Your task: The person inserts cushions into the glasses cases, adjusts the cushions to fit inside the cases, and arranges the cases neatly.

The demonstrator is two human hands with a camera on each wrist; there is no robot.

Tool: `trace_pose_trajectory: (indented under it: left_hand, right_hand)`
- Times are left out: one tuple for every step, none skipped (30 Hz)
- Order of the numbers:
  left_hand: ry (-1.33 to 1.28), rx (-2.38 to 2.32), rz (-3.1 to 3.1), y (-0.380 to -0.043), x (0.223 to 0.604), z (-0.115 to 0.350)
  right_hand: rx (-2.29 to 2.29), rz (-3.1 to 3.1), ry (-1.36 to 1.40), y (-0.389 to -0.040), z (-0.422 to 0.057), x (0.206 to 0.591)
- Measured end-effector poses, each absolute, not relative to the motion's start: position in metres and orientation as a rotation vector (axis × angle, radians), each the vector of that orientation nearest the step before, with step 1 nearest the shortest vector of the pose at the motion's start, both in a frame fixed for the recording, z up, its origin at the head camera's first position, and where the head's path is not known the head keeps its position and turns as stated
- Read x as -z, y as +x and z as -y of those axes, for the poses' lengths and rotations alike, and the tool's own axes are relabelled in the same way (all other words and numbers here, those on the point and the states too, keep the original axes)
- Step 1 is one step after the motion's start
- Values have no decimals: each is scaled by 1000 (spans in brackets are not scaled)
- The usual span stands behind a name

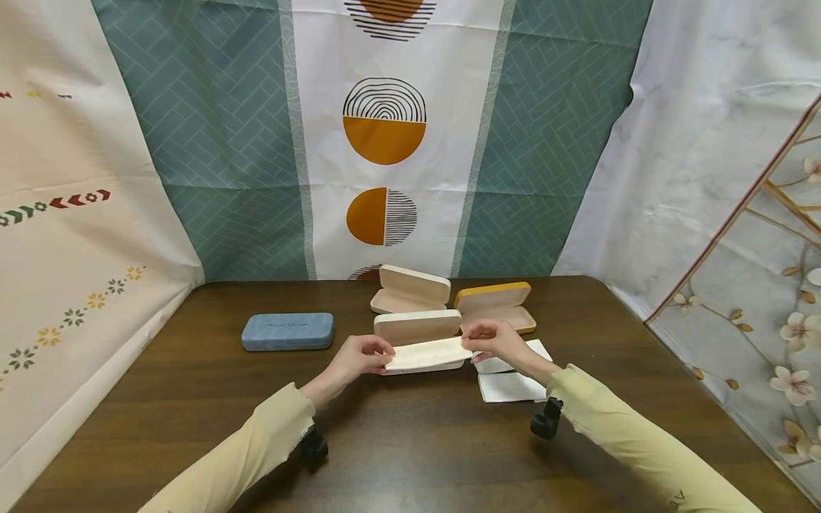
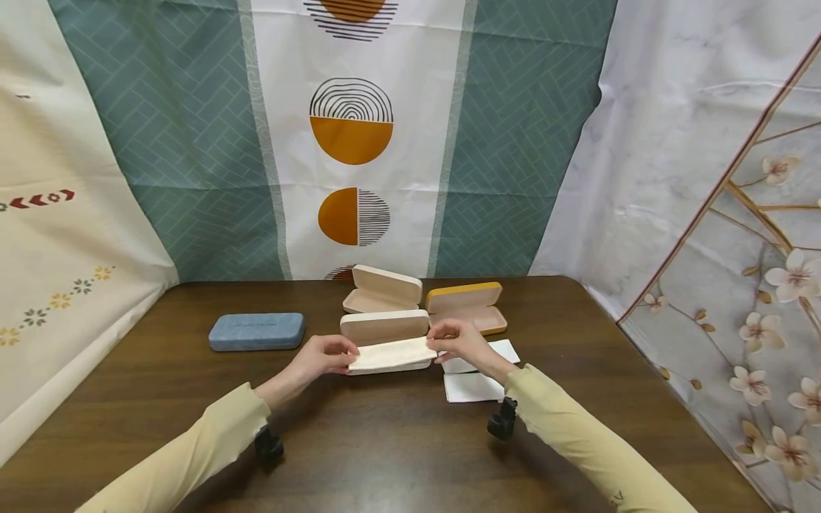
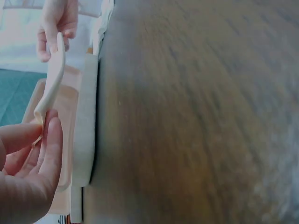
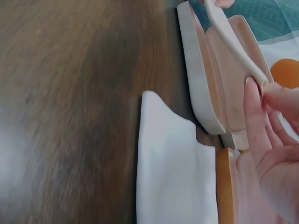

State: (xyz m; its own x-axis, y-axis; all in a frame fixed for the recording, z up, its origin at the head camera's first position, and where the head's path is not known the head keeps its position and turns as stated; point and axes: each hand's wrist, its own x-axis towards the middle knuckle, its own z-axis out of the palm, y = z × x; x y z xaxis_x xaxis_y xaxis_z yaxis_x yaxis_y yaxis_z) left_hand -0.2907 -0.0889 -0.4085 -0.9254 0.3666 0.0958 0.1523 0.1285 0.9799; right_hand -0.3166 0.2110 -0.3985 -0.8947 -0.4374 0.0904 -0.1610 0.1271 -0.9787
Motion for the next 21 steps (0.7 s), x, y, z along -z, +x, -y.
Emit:
trace_pose_trajectory:
  left_hand:
    - [502, -1899, -2250, -292, 410, 89]
    - [487, -1899, -2267, -293, 411, 90]
    - [472, -1900, -2279, -294, 412, 90]
    - [461, -1900, -2289, -295, 413, 91]
    - [448, -1900, -2297, -296, 413, 91]
    - [436, -1900, -2302, -297, 414, 91]
    - [419, -1900, -2306, -298, 414, 92]
    - [407, -1900, -2309, -299, 415, 92]
    - [396, -1898, -2318, -300, 415, 92]
    - [380, -1890, -2336, -301, 415, 92]
    - [364, -1878, -2365, -302, 414, 92]
    - [351, -1863, -2397, -303, 414, 92]
    - [334, -1847, -2428, -304, 413, 92]
    - [318, -1828, -2458, -305, 413, 92]
    - [301, -1805, -2488, -305, 412, 92]
    - [285, -1780, -2516, -306, 412, 92]
    - [274, -1758, -2537, -306, 411, 92]
    - [266, -1741, -2548, -306, 411, 92]
    - [263, -1727, -2555, -307, 411, 92]
    - [265, -1711, -2566, -307, 411, 93]
    - [272, -1698, -2574, -307, 411, 93]
  right_hand:
    - [1855, -2190, -576, -318, -209, 400]
    - [1857, -2198, -561, -319, -207, 401]
    - [1850, -2211, -549, -320, -205, 402]
    - [1843, -2223, -539, -322, -203, 403]
    - [1834, -2232, -532, -323, -201, 404]
    - [1820, -2247, -535, -324, -199, 405]
    - [1807, -2261, -532, -325, -198, 405]
    - [1799, -2271, -527, -326, -197, 406]
    - [1790, -2285, -524, -327, -196, 406]
    - [1783, -2295, -519, -328, -195, 406]
    - [1777, -2304, -517, -328, -194, 406]
    - [1770, -2314, -518, -329, -194, 406]
    - [1766, -2320, -516, -329, -193, 406]
    - [1760, -2326, -511, -329, -193, 406]
    - [1750, -2331, -518, -329, -193, 406]
    - [1742, -2331, -524, -329, -193, 406]
    - [1733, -2332, -533, -329, -192, 406]
    - [1724, -2335, -546, -329, -192, 406]
    - [1715, -2340, -555, -329, -192, 406]
    - [1703, -2350, -564, -329, -192, 406]
    - [1689, -2363, -578, -329, -192, 407]
